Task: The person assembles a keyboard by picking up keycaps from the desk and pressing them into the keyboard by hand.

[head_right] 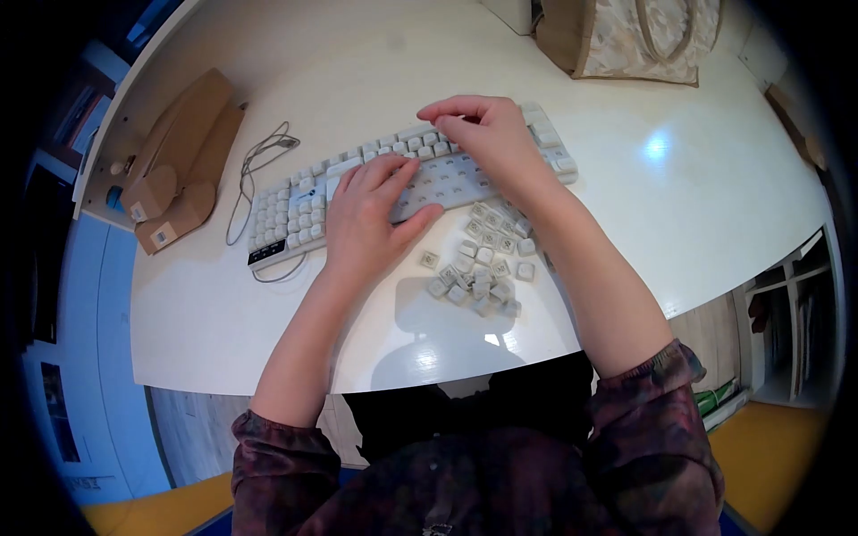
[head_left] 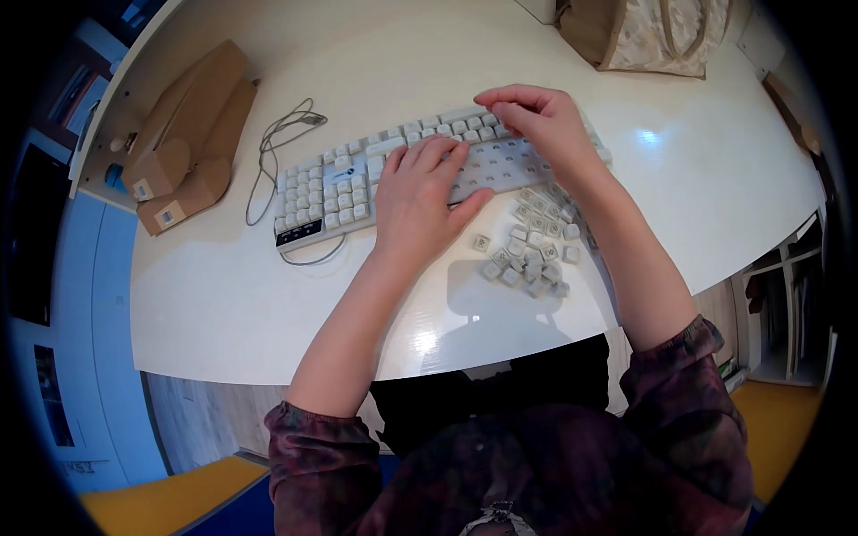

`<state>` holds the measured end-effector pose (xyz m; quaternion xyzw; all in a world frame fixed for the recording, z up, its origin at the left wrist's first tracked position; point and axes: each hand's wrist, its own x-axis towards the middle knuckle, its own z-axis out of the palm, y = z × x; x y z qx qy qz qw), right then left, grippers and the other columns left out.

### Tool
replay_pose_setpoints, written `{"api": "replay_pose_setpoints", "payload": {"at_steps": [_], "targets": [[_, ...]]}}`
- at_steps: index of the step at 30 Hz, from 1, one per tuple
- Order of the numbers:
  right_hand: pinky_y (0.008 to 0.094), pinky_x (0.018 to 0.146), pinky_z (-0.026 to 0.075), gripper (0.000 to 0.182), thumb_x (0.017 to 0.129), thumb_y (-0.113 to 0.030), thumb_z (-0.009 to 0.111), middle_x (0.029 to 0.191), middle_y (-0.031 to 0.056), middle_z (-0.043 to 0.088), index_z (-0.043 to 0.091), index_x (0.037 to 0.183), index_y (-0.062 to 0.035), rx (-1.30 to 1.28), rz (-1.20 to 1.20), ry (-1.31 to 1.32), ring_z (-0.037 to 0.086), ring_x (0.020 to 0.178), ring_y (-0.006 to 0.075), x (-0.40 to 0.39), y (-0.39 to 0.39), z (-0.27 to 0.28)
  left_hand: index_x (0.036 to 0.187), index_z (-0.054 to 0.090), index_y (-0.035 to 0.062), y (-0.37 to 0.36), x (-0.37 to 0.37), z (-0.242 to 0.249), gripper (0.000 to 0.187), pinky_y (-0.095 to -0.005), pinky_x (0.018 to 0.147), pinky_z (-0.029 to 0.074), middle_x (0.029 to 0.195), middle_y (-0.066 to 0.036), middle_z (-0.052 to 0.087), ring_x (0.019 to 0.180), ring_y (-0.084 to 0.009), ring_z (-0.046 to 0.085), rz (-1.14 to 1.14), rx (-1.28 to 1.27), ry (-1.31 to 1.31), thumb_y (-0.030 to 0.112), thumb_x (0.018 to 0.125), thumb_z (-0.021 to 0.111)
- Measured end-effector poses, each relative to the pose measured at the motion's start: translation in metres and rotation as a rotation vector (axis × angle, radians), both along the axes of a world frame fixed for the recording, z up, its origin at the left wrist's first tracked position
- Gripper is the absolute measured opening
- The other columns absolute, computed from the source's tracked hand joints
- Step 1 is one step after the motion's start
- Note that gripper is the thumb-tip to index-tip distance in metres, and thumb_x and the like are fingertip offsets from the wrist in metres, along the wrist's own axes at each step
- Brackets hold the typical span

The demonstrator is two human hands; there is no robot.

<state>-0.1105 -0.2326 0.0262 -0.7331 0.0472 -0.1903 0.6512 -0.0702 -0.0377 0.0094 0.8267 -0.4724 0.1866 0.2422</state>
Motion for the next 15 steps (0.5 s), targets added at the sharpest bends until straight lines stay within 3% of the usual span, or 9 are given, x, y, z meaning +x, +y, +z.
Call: {"api": "replay_pose_setpoints", "payload": {"at_steps": [2, 5, 8, 11, 15], "targets": [[0.0228, 0.065, 0.043, 0.020, 0.089, -0.011, 0.065, 0.077, -0.0027, 0.064, 0.075, 0.103, -0.0015, -0.125, 0.039, 0.046, 0.051, 0.071, 0.0057, 0.003, -0.004, -0.006, 0.118, 0.067, 0.0051, 0.003, 0.005, -0.004, 0.051, -0.0404, 0.101, 0.043, 0.119, -0.008, 0.063, 0.113, -0.0298, 0.058, -0.025, -0.046, 0.013, 0.031, 0.075, 0.080], [0.0269, 0.064, 0.049, 0.021, 0.084, -0.015, 0.069, 0.079, 0.0057, 0.071, 0.076, 0.101, -0.0053, -0.352, 0.057, 0.098, 0.061, 0.068, 0.0117, 0.003, -0.001, -0.010, 0.119, 0.067, 0.0051, 0.004, 0.007, -0.007, 0.053, -0.0414, 0.103, 0.043, 0.120, -0.009, 0.064, 0.114, -0.0298, 0.058, -0.030, -0.082, 0.023, 0.030, 0.074, 0.081], [0.0236, 0.065, 0.047, 0.020, 0.086, -0.013, 0.072, 0.078, -0.0003, 0.067, 0.074, 0.103, -0.0028, -0.396, 0.063, 0.095, 0.055, 0.072, 0.0058, 0.001, 0.004, -0.011, 0.126, 0.061, 0.0061, 0.004, 0.010, -0.009, 0.061, -0.0467, 0.106, 0.039, 0.117, -0.010, 0.065, 0.115, -0.0276, 0.058, -0.035, -0.078, 0.013, 0.032, 0.074, 0.080], [0.0247, 0.065, 0.047, 0.020, 0.086, -0.016, 0.073, 0.081, 0.0009, 0.068, 0.075, 0.103, -0.0049, -0.438, 0.069, 0.167, 0.057, 0.072, 0.0078, -0.001, 0.007, -0.008, 0.136, 0.050, 0.0072, 0.005, 0.009, -0.008, 0.074, -0.0498, 0.108, 0.036, 0.114, -0.009, 0.066, 0.115, -0.0269, 0.059, -0.038, -0.076, 0.050, 0.034, 0.074, 0.080], [0.0305, 0.069, 0.049, 0.019, 0.085, -0.018, 0.073, 0.086, 0.0035, 0.069, 0.076, 0.102, -0.0107, -0.595, 0.005, 0.078, 0.062, 0.076, 0.0171, -0.001, 0.012, -0.013, 0.143, 0.038, 0.0075, 0.005, 0.008, -0.009, 0.086, -0.0507, 0.109, 0.035, 0.115, -0.009, 0.066, 0.115, -0.0269, 0.059, -0.024, -0.069, 0.067, 0.035, 0.074, 0.081]]}}
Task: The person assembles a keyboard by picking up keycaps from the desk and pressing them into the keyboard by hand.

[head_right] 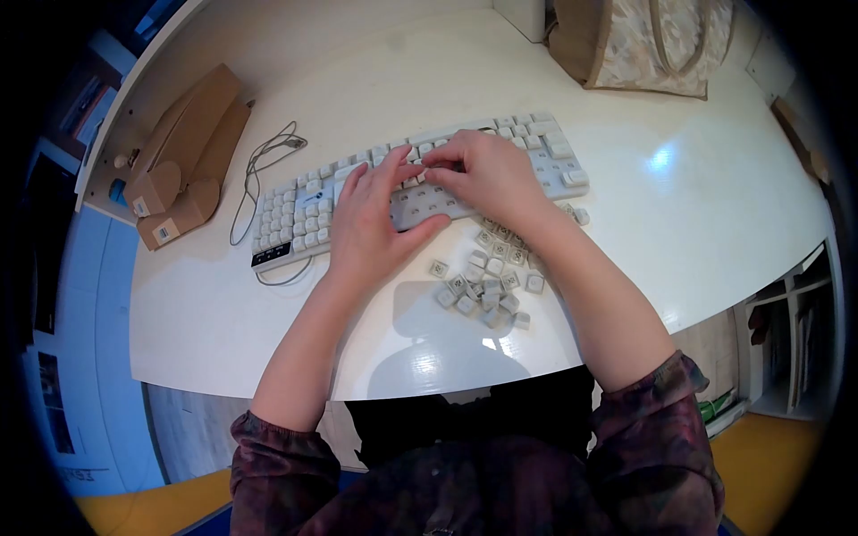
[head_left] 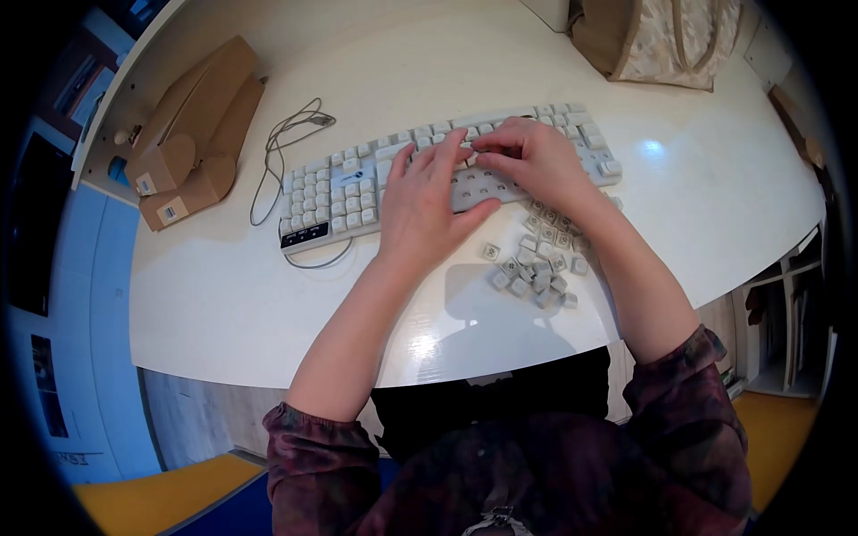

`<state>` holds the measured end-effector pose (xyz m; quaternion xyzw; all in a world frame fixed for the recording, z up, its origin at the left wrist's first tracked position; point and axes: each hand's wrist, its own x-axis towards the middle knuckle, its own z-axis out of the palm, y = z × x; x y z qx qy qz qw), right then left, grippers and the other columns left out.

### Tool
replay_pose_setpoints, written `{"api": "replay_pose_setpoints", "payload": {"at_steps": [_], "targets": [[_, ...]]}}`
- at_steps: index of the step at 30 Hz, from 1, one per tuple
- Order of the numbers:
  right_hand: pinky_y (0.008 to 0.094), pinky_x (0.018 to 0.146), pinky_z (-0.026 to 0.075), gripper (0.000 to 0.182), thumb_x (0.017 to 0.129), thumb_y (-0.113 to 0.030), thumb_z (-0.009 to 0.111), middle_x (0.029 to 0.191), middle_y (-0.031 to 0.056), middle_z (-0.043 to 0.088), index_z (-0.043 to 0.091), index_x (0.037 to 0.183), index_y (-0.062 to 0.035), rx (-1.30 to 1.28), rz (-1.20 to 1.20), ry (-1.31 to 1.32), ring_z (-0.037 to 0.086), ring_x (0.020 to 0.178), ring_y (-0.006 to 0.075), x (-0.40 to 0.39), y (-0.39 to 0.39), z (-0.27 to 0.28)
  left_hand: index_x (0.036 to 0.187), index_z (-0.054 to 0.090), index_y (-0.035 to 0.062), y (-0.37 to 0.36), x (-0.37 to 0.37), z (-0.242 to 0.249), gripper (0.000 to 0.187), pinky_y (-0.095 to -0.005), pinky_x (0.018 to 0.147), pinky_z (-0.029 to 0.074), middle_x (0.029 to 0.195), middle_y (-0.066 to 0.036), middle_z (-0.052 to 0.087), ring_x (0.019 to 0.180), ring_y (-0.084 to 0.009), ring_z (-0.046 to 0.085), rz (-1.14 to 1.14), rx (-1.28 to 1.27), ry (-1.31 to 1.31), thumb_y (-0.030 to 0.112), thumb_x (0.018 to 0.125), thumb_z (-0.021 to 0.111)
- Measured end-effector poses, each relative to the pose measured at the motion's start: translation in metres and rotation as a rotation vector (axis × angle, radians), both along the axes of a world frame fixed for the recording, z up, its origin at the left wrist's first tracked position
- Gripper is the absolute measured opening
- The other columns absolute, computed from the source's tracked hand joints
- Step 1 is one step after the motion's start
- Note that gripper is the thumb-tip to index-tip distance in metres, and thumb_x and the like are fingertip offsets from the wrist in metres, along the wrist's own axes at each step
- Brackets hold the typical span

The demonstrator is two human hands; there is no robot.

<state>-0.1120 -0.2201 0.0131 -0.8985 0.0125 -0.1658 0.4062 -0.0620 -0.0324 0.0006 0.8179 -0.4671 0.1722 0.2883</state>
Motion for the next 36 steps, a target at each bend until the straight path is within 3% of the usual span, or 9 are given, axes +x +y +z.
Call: {"api": "replay_pose_setpoints", "payload": {"at_steps": [2, 5, 9, 18, 24, 29, 32, 36], "targets": [[0.0362, 0.074, 0.052, 0.018, 0.083, -0.023, 0.072, 0.088, 0.0052, 0.070, 0.077, 0.099, -0.0161, -0.125, -0.023, -0.038, 0.066, 0.084, 0.0244, 0.000, 0.002, -0.001, 0.143, 0.037, 0.0073, 0.000, -0.001, 0.000, 0.086, -0.0508, 0.109, 0.035, 0.116, -0.010, 0.066, 0.116, -0.0271, 0.059, 0.005, 0.003, 0.000, 0.034, 0.074, 0.080], [0.0371, 0.074, 0.051, 0.016, 0.082, -0.021, 0.072, 0.087, 0.0043, 0.069, 0.078, 0.097, -0.0175, -0.124, -0.034, -0.005, 0.065, 0.085, 0.0249, -0.002, 0.005, 0.003, 0.143, 0.038, 0.0065, -0.001, -0.003, 0.003, 0.084, -0.0505, 0.109, 0.036, 0.117, -0.012, 0.065, 0.116, -0.0283, 0.060, 0.004, -0.004, 0.015, 0.032, 0.074, 0.080], [0.0358, 0.072, 0.051, 0.016, 0.080, -0.020, 0.074, 0.087, 0.0039, 0.070, 0.078, 0.095, -0.0158, -0.071, -0.043, 0.005, 0.066, 0.083, 0.0232, 0.000, 0.004, 0.000, 0.136, 0.048, 0.0071, -0.002, -0.003, 0.001, 0.079, -0.0497, 0.104, 0.043, 0.121, -0.009, 0.065, 0.113, -0.0345, 0.060, 0.000, -0.062, 0.037, 0.028, 0.070, 0.084], [0.0328, 0.067, 0.051, 0.019, 0.076, -0.020, 0.078, 0.083, 0.0029, 0.070, 0.077, 0.093, -0.0126, 0.018, -0.084, 0.002, 0.066, 0.076, 0.0198, 0.005, 0.004, -0.007, 0.121, 0.061, 0.0081, 0.002, 0.003, -0.002, 0.056, -0.0488, 0.104, 0.043, 0.123, -0.010, 0.063, 0.113, -0.0299, 0.060, -0.026, -0.019, -0.086, 0.032, 0.074, 0.081], [0.0317, 0.066, 0.051, 0.019, 0.076, -0.020, 0.078, 0.079, 0.0029, 0.069, 0.077, 0.092, -0.0117, 0.062, -0.074, 0.041, 0.066, 0.072, 0.0182, 0.006, 0.004, -0.006, 0.120, 0.064, 0.0054, 0.003, 0.002, -0.002, 0.055, -0.0469, 0.106, 0.040, 0.125, -0.008, 0.060, 0.119, -0.0253, 0.056, -0.011, 0.038, -0.082, 0.037, 0.077, 0.077], [0.0324, 0.065, 0.052, 0.019, 0.076, -0.020, 0.077, 0.078, 0.0041, 0.071, 0.078, 0.093, -0.0113, 0.078, -0.023, 0.037, 0.067, 0.071, 0.0196, 0.007, -0.002, -0.006, 0.117, 0.068, 0.0058, 0.001, 0.004, 0.003, 0.050, -0.0451, 0.105, 0.041, 0.124, -0.007, 0.061, 0.116, -0.0278, 0.057, -0.005, 0.048, -0.053, 0.034, 0.076, 0.078], [0.0260, 0.063, 0.048, 0.018, 0.079, -0.011, 0.078, 0.077, 0.0022, 0.068, 0.077, 0.096, -0.0050, 0.021, -0.034, -0.007, 0.057, 0.067, 0.0097, 0.004, 0.003, -0.003, 0.115, 0.069, 0.0049, 0.002, -0.001, 0.002, 0.049, -0.0444, 0.105, 0.042, 0.122, -0.007, 0.061, 0.116, -0.0262, 0.057, 0.014, 0.053, -0.043, 0.035, 0.077, 0.077], [0.0266, 0.066, 0.050, 0.018, 0.080, -0.012, 0.077, 0.077, 0.0041, 0.070, 0.077, 0.096, -0.0052, -0.035, -0.046, -0.026, 0.061, 0.069, 0.0108, 0.004, 0.003, -0.003, 0.113, 0.070, 0.0040, -0.001, -0.002, 0.005, 0.047, -0.0408, 0.101, 0.044, 0.118, -0.007, 0.062, 0.113, -0.0259, 0.058, 0.016, 0.044, -0.055, 0.032, 0.076, 0.077]]}}
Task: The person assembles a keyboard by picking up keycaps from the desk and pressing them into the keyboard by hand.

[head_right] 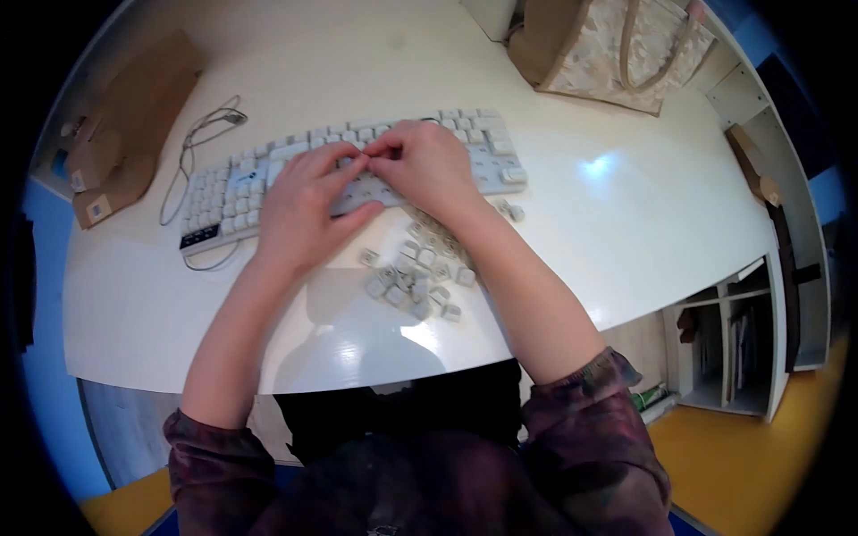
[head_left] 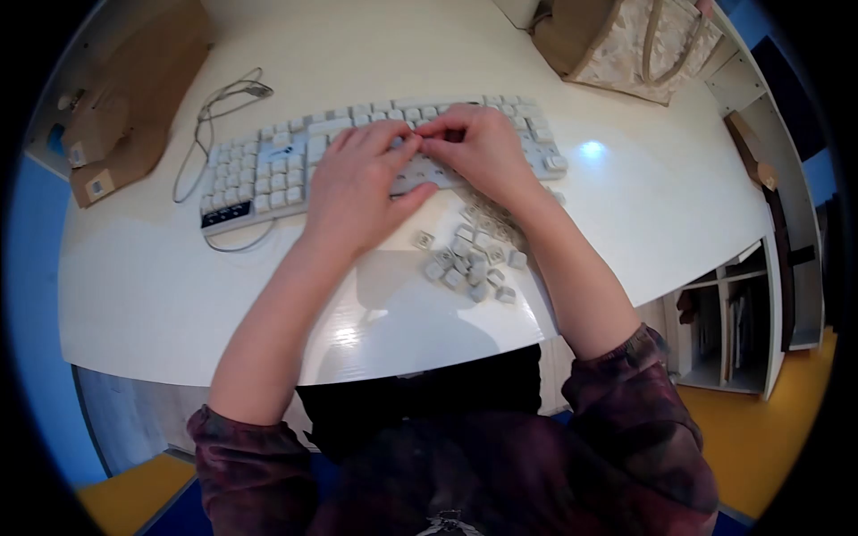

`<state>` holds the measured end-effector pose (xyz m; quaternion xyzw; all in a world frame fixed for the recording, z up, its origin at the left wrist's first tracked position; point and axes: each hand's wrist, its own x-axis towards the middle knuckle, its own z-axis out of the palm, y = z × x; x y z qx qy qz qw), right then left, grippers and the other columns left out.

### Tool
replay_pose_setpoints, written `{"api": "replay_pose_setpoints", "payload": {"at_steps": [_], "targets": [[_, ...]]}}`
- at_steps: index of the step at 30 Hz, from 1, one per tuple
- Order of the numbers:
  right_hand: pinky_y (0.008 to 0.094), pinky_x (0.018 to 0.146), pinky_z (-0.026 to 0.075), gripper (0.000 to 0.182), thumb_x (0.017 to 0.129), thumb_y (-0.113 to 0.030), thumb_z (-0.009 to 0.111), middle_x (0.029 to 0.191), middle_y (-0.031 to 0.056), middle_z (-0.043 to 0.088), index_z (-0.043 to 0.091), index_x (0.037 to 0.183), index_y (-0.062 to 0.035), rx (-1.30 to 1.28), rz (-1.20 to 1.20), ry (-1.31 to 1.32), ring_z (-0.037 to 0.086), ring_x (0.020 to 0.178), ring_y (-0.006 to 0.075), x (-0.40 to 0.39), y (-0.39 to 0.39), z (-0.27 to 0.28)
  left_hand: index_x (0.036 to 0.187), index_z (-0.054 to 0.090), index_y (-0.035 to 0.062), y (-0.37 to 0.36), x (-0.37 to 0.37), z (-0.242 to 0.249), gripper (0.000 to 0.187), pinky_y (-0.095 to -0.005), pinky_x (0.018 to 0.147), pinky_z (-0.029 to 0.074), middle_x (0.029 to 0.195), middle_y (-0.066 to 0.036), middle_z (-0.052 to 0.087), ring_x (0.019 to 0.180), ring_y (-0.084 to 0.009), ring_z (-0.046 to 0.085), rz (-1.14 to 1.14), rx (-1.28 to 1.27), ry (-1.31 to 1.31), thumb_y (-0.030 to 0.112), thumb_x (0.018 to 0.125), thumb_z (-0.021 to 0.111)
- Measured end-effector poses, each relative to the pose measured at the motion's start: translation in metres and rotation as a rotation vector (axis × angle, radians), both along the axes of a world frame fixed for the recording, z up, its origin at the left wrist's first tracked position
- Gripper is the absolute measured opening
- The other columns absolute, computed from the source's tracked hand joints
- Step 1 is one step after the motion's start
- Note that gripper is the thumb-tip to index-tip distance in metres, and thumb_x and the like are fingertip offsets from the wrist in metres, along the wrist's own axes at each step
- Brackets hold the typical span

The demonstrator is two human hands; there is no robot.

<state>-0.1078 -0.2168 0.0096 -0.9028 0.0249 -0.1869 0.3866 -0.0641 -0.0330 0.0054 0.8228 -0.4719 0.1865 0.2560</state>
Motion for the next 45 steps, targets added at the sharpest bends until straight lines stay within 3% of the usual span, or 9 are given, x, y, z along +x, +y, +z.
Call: {"api": "replay_pose_setpoints", "payload": {"at_steps": [13, 26, 29, 37, 41, 42, 45], "targets": [[0.0276, 0.062, 0.048, 0.021, 0.080, -0.012, 0.075, 0.076, 0.0015, 0.067, 0.077, 0.100, -0.0089, -0.061, 0.030, -0.018, 0.056, 0.065, 0.0119, 0.000, 0.000, -0.001, 0.115, 0.070, 0.0073, 0.003, 0.001, -0.002, 0.047, -0.0397, 0.098, 0.047, 0.118, -0.005, 0.061, 0.112, -0.0255, 0.058, 0.014, -0.013, -0.001, 0.031, 0.075, 0.078], [0.0287, 0.065, 0.051, 0.020, 0.078, -0.016, 0.076, 0.075, 0.0034, 0.069, 0.076, 0.097, -0.0084, -0.038, -0.004, 0.069, 0.063, 0.067, 0.0140, 0.002, 0.002, 0.004, 0.113, 0.070, 0.0066, 0.000, -0.004, 0.000, 0.047, -0.0403, 0.092, 0.049, 0.114, -0.006, 0.061, 0.106, -0.0293, 0.059, 0.036, -0.063, 0.097, 0.028, 0.073, 0.080], [0.0352, 0.068, 0.053, 0.021, 0.078, -0.022, 0.072, 0.078, 0.0036, 0.070, 0.076, 0.096, -0.0135, -0.009, 0.000, 0.034, 0.068, 0.075, 0.0233, -0.002, 0.003, 0.002, 0.116, 0.070, 0.0054, 0.002, -0.003, 0.000, 0.051, -0.0395, 0.092, 0.050, 0.119, -0.009, 0.062, 0.110, -0.0302, 0.060, 0.021, -0.040, 0.112, 0.024, 0.071, 0.082], [0.0363, 0.068, 0.053, 0.020, 0.078, -0.025, 0.073, 0.082, 0.0050, 0.070, 0.076, 0.095, -0.0141, -0.069, 0.006, -0.010, 0.067, 0.076, 0.0246, 0.001, 0.002, 0.000, 0.121, 0.067, 0.0086, 0.005, 0.002, -0.002, 0.055, -0.0402, 0.094, 0.050, 0.122, -0.010, 0.063, 0.111, -0.0310, 0.060, -0.002, -0.059, 0.020, 0.028, 0.072, 0.082], [0.0325, 0.066, 0.052, 0.022, 0.076, -0.021, 0.075, 0.082, 0.0035, 0.071, 0.077, 0.097, -0.0139, 0.038, 0.026, 0.032, 0.066, 0.072, 0.0184, 0.003, -0.002, -0.004, 0.134, 0.056, 0.0138, 0.005, 0.005, -0.005, 0.069, -0.0406, 0.092, 0.050, 0.118, -0.009, 0.064, 0.110, -0.0302, 0.061, 0.007, -0.096, 0.116, 0.030, 0.072, 0.082], [0.0289, 0.064, 0.050, 0.022, 0.077, -0.017, 0.076, 0.078, 0.0018, 0.069, 0.076, 0.098, -0.0112, 0.075, 0.025, -0.008, 0.063, 0.068, 0.0135, 0.002, -0.003, -0.005, 0.136, 0.052, 0.0139, 0.006, 0.005, -0.004, 0.074, -0.0409, 0.090, 0.050, 0.116, -0.008, 0.065, 0.109, -0.0299, 0.061, 0.007, -0.087, 0.124, 0.030, 0.071, 0.083], [0.0265, 0.062, 0.048, 0.021, 0.078, -0.016, 0.077, 0.075, 0.0003, 0.068, 0.076, 0.098, -0.0082, 0.341, 0.092, 0.014, 0.059, 0.066, 0.0104, 0.007, -0.009, -0.003, 0.134, 0.052, 0.0128, 0.007, 0.006, -0.006, 0.074, -0.0410, 0.090, 0.050, 0.117, -0.008, 0.063, 0.108, -0.0301, 0.060, 0.009, -0.117, 0.093, 0.031, 0.070, 0.083]]}}
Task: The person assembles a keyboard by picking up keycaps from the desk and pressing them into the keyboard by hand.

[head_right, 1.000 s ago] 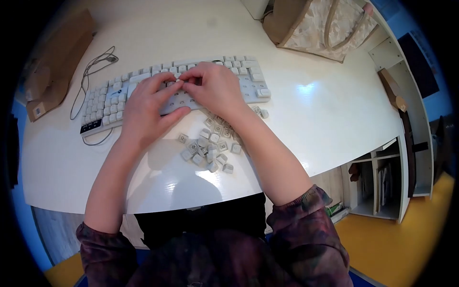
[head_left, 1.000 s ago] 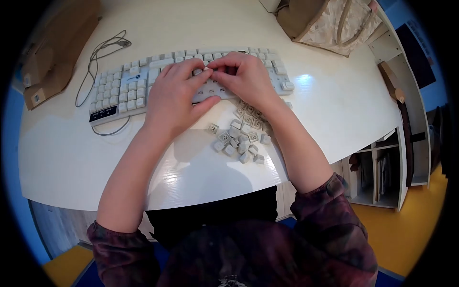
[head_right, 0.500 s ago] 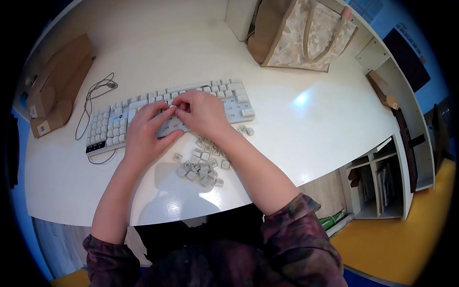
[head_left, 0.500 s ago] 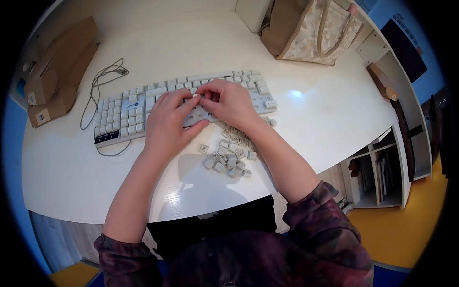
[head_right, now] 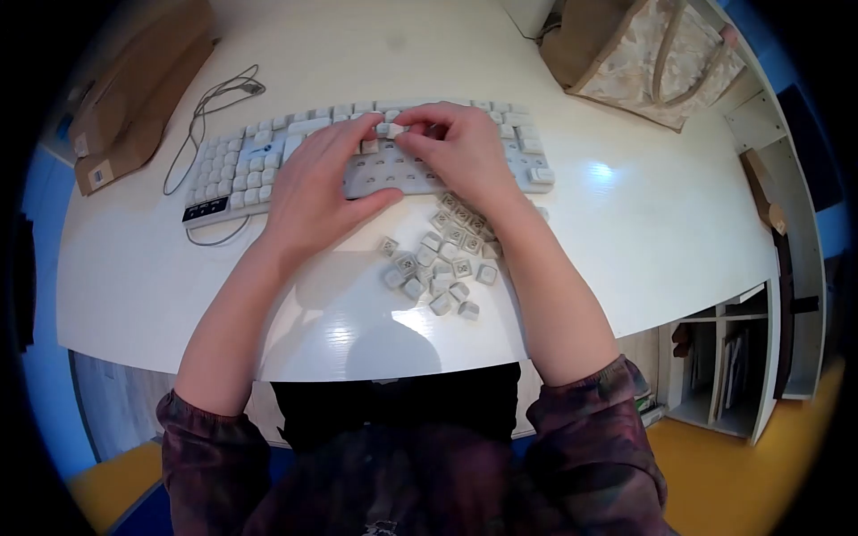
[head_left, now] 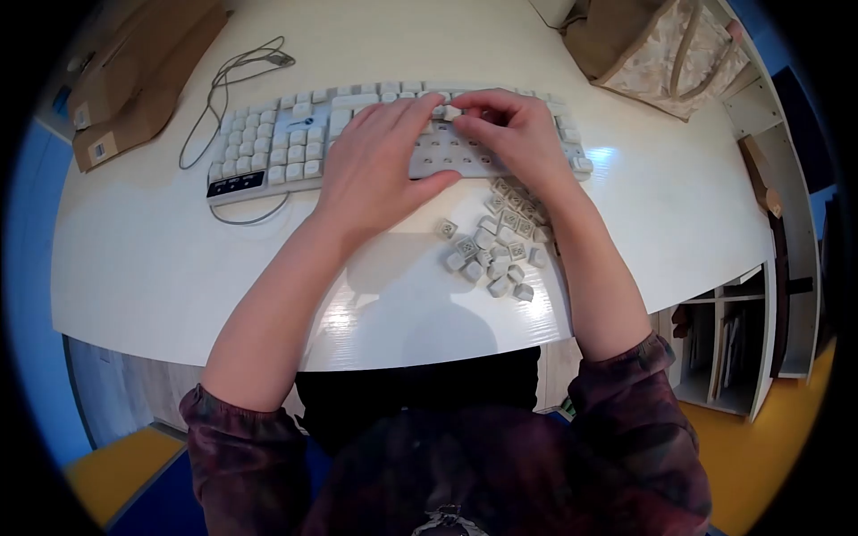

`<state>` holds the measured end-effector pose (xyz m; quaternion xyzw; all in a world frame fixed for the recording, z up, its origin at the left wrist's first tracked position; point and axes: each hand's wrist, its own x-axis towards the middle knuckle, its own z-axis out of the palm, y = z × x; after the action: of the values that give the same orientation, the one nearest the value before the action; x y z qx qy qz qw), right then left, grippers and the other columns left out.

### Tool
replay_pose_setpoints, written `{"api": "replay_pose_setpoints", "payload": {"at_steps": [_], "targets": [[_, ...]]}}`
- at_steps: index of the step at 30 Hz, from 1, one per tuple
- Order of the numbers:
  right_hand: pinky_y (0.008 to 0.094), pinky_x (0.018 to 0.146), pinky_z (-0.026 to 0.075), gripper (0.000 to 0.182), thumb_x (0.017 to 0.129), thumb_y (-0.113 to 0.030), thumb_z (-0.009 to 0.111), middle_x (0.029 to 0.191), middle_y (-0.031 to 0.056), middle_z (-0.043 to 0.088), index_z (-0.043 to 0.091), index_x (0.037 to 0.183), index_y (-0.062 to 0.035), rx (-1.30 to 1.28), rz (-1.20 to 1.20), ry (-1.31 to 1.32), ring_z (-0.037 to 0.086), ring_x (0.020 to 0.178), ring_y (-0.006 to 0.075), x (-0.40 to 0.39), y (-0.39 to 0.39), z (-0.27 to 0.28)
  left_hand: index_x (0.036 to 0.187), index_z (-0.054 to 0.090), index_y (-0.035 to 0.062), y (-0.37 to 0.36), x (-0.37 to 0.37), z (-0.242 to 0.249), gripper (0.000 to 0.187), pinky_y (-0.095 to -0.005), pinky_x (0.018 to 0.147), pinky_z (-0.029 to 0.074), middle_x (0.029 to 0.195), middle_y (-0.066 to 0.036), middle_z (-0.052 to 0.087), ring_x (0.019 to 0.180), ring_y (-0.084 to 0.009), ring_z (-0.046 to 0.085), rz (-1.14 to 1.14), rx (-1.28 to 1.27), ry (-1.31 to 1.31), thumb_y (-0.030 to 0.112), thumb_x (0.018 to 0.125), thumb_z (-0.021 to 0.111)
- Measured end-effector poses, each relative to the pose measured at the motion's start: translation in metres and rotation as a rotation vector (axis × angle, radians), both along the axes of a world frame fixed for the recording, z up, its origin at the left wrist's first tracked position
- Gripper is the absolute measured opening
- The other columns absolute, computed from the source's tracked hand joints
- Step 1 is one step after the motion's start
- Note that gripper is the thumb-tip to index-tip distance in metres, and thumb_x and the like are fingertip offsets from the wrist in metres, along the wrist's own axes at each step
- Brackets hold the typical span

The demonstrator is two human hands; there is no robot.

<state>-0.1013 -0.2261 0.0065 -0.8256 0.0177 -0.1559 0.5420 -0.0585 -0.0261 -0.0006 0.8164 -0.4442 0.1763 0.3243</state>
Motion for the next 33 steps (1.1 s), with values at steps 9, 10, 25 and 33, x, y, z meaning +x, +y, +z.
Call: {"api": "replay_pose_setpoints", "payload": {"at_steps": [9, 10, 25, 33], "targets": [[0.0225, 0.066, 0.046, 0.020, 0.083, -0.008, 0.075, 0.079, 0.0000, 0.066, 0.075, 0.102, -0.0013, -0.281, -0.051, 0.046, 0.054, 0.071, 0.0063, -0.007, 0.013, 0.005, 0.123, 0.057, 0.0086, 0.000, -0.002, 0.002, 0.062, -0.0415, 0.093, 0.047, 0.115, -0.008, 0.060, 0.108, -0.0304, 0.058, -0.018, -0.007, 0.037, 0.030, 0.070, 0.082], [0.0226, 0.066, 0.046, 0.020, 0.083, -0.008, 0.075, 0.079, 0.0001, 0.067, 0.075, 0.102, -0.0014, -0.282, -0.052, 0.045, 0.054, 0.071, 0.0065, -0.007, 0.013, 0.006, 0.121, 0.058, 0.0087, 0.000, -0.002, 0.001, 0.060, -0.0414, 0.093, 0.048, 0.114, -0.008, 0.060, 0.108, -0.0301, 0.058, -0.022, -0.004, 0.035, 0.030, 0.070, 0.082], [0.0337, 0.069, 0.052, 0.018, 0.080, -0.019, 0.076, 0.086, 0.0066, 0.072, 0.078, 0.096, -0.0109, -0.367, -0.040, 0.009, 0.067, 0.077, 0.0222, -0.004, 0.009, 0.004, 0.114, 0.066, 0.0071, 0.001, 0.000, -0.001, 0.051, -0.0391, 0.088, 0.051, 0.116, -0.007, 0.062, 0.107, -0.0284, 0.061, -0.032, -0.011, -0.018, 0.030, 0.071, 0.082], [0.0357, 0.068, 0.052, 0.014, 0.082, -0.013, 0.071, 0.086, 0.0039, 0.068, 0.076, 0.094, -0.0094, -0.850, -0.116, -0.193, 0.064, 0.082, 0.0236, -0.013, 0.024, 0.006, 0.109, 0.071, 0.0048, 0.000, 0.000, 0.004, 0.047, -0.0374, 0.084, 0.052, 0.111, -0.007, 0.065, 0.101, -0.0272, 0.064, -0.023, 0.041, -0.052, 0.030, 0.070, 0.082]]}}
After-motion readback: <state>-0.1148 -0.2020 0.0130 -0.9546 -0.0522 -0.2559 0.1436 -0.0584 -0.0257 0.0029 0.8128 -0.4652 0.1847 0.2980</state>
